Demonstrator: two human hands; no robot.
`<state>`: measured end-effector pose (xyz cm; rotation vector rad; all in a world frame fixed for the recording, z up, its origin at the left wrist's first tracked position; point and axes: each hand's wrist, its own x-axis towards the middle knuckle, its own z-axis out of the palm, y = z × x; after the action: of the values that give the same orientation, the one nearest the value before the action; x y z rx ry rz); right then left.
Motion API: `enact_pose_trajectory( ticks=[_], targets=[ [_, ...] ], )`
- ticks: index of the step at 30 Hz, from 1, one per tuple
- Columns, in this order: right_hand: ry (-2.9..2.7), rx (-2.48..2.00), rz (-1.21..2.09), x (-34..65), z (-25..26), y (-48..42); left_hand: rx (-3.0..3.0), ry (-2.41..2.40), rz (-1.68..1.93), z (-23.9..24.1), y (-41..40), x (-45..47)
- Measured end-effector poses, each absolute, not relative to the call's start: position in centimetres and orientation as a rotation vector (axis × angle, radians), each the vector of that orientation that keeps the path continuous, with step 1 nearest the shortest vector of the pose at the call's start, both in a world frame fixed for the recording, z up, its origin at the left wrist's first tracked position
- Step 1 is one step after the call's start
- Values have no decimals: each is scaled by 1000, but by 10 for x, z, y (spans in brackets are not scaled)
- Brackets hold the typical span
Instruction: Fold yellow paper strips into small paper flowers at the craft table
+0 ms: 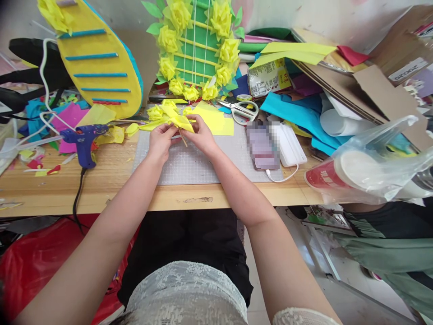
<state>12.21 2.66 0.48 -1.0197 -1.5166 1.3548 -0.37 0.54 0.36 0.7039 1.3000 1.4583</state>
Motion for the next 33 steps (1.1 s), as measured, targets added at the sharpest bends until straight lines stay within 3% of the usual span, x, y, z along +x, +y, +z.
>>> enact_pose_trajectory(
  ticks=[17, 33],
  targets=[
    [-1384, -825, 1607, 117, -14, 28, 433, 1008, 1489, 6, 9, 0],
    [-1355, -870, 1638, 119, -17, 30, 409, 995, 1434, 8, 8, -2]
  ],
)
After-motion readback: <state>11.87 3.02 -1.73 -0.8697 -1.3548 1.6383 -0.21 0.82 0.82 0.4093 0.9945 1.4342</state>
